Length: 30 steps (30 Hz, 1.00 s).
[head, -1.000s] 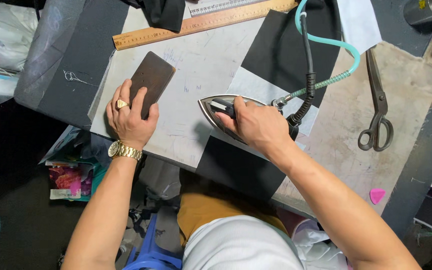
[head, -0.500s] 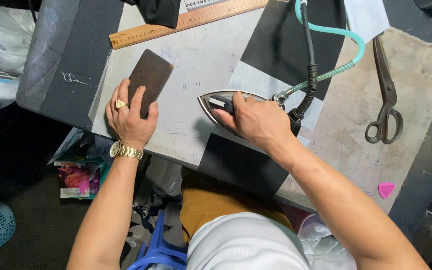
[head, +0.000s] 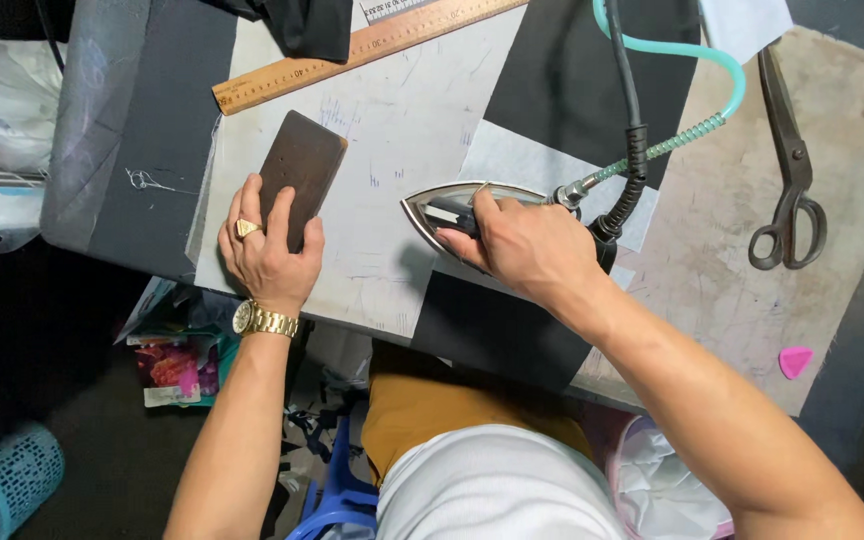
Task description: The person irons pieces of black fabric and white interfacing on a padded table using an iron, frequently placing a wooden block on the pressed fabric.
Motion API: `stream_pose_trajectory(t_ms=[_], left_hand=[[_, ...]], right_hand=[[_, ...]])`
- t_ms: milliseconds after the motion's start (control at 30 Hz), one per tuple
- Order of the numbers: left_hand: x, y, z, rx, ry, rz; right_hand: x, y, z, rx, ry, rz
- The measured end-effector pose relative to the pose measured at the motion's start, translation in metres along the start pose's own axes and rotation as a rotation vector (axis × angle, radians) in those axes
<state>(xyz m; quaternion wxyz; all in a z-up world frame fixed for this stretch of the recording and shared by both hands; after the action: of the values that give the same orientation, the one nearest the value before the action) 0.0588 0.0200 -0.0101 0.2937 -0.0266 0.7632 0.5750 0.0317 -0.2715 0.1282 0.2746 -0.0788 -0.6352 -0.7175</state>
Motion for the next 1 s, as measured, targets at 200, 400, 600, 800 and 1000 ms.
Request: stream_pose_trajectory(t_ms=[200, 400, 600, 800, 1000], left_hand=[[-0.006, 0.005, -0.003, -0.044, 0.023, 0.018], [-0.008, 0.006, 0.01, -0.029, 0.002, 0.154], [-0.057, 0.0, -0.026, 0.26, -0.231, 0.272], [-0.075, -0.036, -0.151, 0.504, -0.901, 0.499], [-0.078, -0.027, -0.144, 0.463, -0.922, 0.511]], right_hand=[[-0.001, -0.005, -0.001, 0.024, 0.003, -0.065], [0.0, -0.01, -0.012, -0.027, -0.024, -0.027], [0.065, 0.017, -0.05, -0.159, -0.35, -0.022], [0.153, 0.005, -0.067, -0.663, -1.032, 0.007], [0.173, -0.04, -0.04, -0.809, -1.096, -0.027]])
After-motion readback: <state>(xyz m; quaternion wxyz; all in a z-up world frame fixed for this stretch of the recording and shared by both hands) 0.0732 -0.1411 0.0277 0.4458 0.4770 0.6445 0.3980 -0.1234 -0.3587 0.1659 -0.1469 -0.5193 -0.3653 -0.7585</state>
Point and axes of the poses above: each hand's wrist, its own x-axis away from the middle knuckle, its own y-axis out of the back of the hand, z = x × y, the point moved 3 cm from there along -x, towards the middle knuckle, and after that the axes turned 9 degrees about z, right-handed, at the moved point
